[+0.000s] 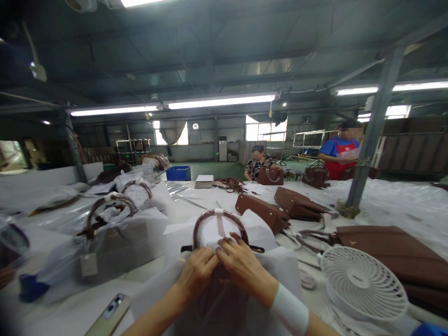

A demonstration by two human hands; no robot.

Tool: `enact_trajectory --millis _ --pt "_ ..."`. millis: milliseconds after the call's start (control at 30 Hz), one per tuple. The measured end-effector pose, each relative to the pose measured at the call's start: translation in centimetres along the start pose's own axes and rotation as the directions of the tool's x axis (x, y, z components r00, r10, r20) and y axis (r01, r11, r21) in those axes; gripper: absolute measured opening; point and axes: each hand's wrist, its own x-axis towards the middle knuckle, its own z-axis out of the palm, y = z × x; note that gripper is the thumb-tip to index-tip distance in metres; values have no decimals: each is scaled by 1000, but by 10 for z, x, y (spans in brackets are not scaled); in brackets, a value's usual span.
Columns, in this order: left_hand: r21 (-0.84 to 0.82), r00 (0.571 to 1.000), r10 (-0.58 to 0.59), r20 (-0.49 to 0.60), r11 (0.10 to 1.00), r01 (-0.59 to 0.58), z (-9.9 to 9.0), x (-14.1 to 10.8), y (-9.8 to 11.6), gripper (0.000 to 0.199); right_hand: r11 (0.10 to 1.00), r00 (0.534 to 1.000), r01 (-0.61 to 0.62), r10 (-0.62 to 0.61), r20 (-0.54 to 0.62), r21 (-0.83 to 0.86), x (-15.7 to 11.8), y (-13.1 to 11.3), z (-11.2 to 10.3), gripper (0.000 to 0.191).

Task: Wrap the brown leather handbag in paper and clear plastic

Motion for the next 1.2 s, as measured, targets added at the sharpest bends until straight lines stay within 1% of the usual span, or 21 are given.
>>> enact_trajectory --millis 67,100,167,233,267,333,400,433,533,600,667,833,900,1067,1200 --pt "-33 998 -2 -68 999 -1 4 0 -2 19 999 997 -51 52 59 -16 4 1 4 35" --pt "-50 996 -1 -90 999 -3 5 1 -3 18 997 996 -66 68 62 -28 3 1 5 35" --pt "-50 993 -5 -114 999 -1 2 5 -5 16 997 998 -63 64 11 -50 -1 2 9 30" --pt "-1 993 1 -116 1000 -1 -4 11 -8 22 997 997 -43 39 -63 -65 -6 3 12 18" --pt "33 994 15 -112 999 -12 -6 13 -10 26 997 995 -33 26 -95 -72 -8 3 13 12" --pt "77 993 72 -98 995 -64 -10 17 -12 25 997 990 -8 -3 -141 -76 -12 4 15 8" --pt "74 987 122 -105 991 -115 -10 18 -14 24 997 984 22 -35 -174 -79 -14 6 15 8" --pt "63 983 131 -128 990 -124 -9 17 -14 26 996 981 38 -53 -187 -82 -15 7 15 9" --pt "48 964 128 -235 992 -120 -6 12 -13 29 993 969 84 -102 -226 -86 -17 10 12 17" --pt "56 944 147 -294 989 -137 -5 10 -13 29 992 963 100 -117 -242 -83 -17 12 10 24" --pt "63 929 172 -328 985 -160 -4 10 -13 30 993 964 93 -109 -243 -80 -17 13 9 27" --pt "54 890 203 -408 979 -198 -6 12 -14 29 999 965 33 -41 -260 -37 -11 13 8 29" --pt "41 881 206 -426 977 -208 -7 13 -15 28 1000 962 21 -26 -271 -23 -10 12 8 28" --pt "3 884 181 -431 980 -199 -8 12 -15 27 1000 961 -6 4 -278 -7 -12 7 12 28" --pt "0 882 195 -430 976 -216 -9 11 -14 26 1000 957 -16 21 -289 20 -18 1 18 30"
